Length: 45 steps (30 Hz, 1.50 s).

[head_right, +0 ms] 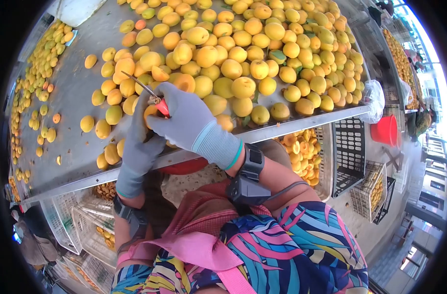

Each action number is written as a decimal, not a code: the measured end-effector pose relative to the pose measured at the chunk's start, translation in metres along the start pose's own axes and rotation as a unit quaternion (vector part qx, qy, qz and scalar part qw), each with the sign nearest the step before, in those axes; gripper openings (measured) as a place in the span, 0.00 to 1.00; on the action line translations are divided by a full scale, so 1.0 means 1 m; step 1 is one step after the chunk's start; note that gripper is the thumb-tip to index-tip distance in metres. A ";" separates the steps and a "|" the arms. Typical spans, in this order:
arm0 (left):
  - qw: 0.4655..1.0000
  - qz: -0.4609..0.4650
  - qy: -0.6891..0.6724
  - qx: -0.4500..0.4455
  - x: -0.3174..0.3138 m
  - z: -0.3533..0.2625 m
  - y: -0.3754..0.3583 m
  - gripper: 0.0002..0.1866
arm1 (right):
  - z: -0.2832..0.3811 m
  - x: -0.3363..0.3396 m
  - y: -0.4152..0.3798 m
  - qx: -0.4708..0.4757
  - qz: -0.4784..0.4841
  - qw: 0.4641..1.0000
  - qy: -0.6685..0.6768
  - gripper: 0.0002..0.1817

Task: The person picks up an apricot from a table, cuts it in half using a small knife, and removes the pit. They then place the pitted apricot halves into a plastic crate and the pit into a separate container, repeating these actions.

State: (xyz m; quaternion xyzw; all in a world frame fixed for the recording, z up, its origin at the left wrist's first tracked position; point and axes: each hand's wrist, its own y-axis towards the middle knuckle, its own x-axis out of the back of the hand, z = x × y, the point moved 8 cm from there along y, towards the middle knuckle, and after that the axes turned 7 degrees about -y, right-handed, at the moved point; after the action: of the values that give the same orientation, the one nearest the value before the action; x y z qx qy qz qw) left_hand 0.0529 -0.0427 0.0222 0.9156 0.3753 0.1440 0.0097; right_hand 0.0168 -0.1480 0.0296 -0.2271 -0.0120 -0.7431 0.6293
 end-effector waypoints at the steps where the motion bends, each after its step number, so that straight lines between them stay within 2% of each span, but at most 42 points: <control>1: 1.000 0.010 -0.011 0.012 -0.001 0.000 -0.001 0.44 | 0.003 0.002 0.000 0.041 -0.047 0.996 -0.064 0.24; 2: 1.000 0.005 -0.005 0.016 -0.001 0.002 -0.002 0.44 | 0.007 0.002 -0.001 0.082 -0.093 0.984 -0.126 0.25; 4: 1.000 0.001 -0.015 0.021 -0.004 0.012 -0.006 0.45 | 0.006 -0.006 -0.001 0.093 -0.083 0.985 -0.115 0.26; 5: 0.997 0.008 -0.069 0.042 -0.006 0.021 -0.006 0.46 | 0.004 -0.006 -0.002 0.081 -0.098 0.985 -0.120 0.25; 7: 0.998 0.002 -0.049 0.025 -0.006 0.019 -0.006 0.45 | 0.001 -0.005 -0.002 0.050 -0.108 0.987 -0.106 0.24; 8: 0.999 -0.001 -0.033 0.006 -0.005 0.015 -0.006 0.45 | 0.000 -0.007 -0.001 0.052 -0.106 0.987 -0.105 0.24; 10: 0.998 0.002 -0.053 0.023 -0.005 0.019 -0.006 0.44 | 0.001 -0.005 -0.001 0.072 -0.145 0.980 -0.113 0.23; 13: 1.000 0.004 -0.024 -0.010 -0.003 0.017 -0.007 0.42 | 0.000 -0.006 0.000 0.038 -0.121 0.984 -0.124 0.21; 15: 0.997 0.002 -0.072 0.022 -0.001 0.011 -0.008 0.39 | -0.005 0.000 0.004 0.045 -0.153 0.982 -0.105 0.20; 16: 0.997 0.005 -0.073 0.019 0.001 0.004 -0.008 0.39 | -0.005 0.007 0.005 0.051 -0.182 0.978 -0.088 0.19; 18: 0.997 -0.026 -0.064 -0.016 0.013 -0.009 -0.010 0.34 | -0.007 0.018 0.007 0.040 -0.166 0.982 -0.077 0.17; 19: 0.963 -0.038 -0.261 0.056 0.013 0.009 -0.013 0.31 | -0.009 0.021 0.009 0.030 -0.145 0.987 -0.064 0.16; 20: 0.963 -0.037 -0.261 0.055 0.017 0.010 -0.012 0.31 | -0.010 0.025 0.010 0.031 -0.146 0.987 -0.065 0.16; 22: 0.979 0.005 -0.175 0.109 0.023 0.009 -0.014 0.30 | -0.015 0.022 0.013 0.038 -0.127 0.991 -0.031 0.14; 23: 0.968 0.036 -0.184 0.165 0.022 0.015 -0.018 0.29 | -0.015 0.024 0.013 0.051 -0.144 0.988 -0.017 0.14; 24: 0.970 0.028 -0.173 0.168 0.028 0.015 -0.021 0.29 | -0.017 0.023 0.014 0.023 -0.134 0.990 0.031 0.14; 26: 0.989 0.006 -0.088 0.117 0.039 0.011 -0.023 0.29 | -0.019 0.026 0.015 0.021 -0.161 0.986 0.034 0.15; 27: 0.982 -0.023 -0.143 0.124 0.047 0.014 -0.024 0.25 | -0.015 0.029 0.015 0.038 -0.175 0.983 0.040 0.15; 28: 0.982 -0.024 -0.138 0.127 0.057 0.014 -0.025 0.25 | -0.015 0.028 0.015 0.038 -0.173 0.983 0.046 0.15; 30: 0.976 -0.063 -0.078 0.191 0.093 0.023 -0.032 0.21 | -0.022 0.028 0.017 0.013 -0.157 0.981 0.114 0.15; 31: 0.976 -0.059 -0.075 0.196 0.101 0.027 -0.038 0.21 | -0.022 0.029 0.017 0.016 -0.159 0.981 0.112 0.15; 33: 0.971 -0.133 0.042 0.196 0.130 0.039 -0.056 0.18 | -0.023 0.029 0.018 0.013 -0.157 0.983 0.099 0.15; 34: 0.971 -0.129 0.045 0.198 0.134 0.043 -0.063 0.18 | -0.022 0.029 0.018 0.015 -0.151 0.985 0.081 0.15; 35: 0.957 -0.113 0.195 0.184 0.140 0.041 -0.070 0.20 | -0.022 0.027 0.017 0.013 -0.149 0.984 0.096 0.14; 36: 0.921 -0.095 0.340 0.165 0.141 0.033 -0.072 0.22 | -0.024 0.026 0.016 0.012 -0.149 0.984 0.099 0.14; 40: 0.891 -0.045 0.410 0.191 0.127 0.027 -0.072 0.27 | -0.022 0.019 0.017 0.011 -0.121 0.985 0.122 0.14; 42: 0.859 0.005 0.446 0.250 0.123 0.036 -0.067 0.29 | -0.020 0.016 0.014 0.008 -0.109 0.983 0.147 0.14; 44: 0.859 0.015 0.450 0.245 0.122 0.036 -0.064 0.29 | -0.018 0.009 0.012 -0.021 -0.075 0.978 0.191 0.15; 45: 0.859 0.023 0.451 0.244 0.122 0.039 -0.063 0.29 | -0.016 0.010 0.015 0.011 -0.083 0.986 0.146 0.16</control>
State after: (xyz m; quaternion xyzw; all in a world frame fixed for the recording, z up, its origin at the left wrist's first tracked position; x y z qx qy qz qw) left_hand 0.1031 0.0898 0.0085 0.7322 0.3405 0.4449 -0.3873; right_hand 0.0245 -0.1649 0.0150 -0.1075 0.0532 -0.8178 0.5629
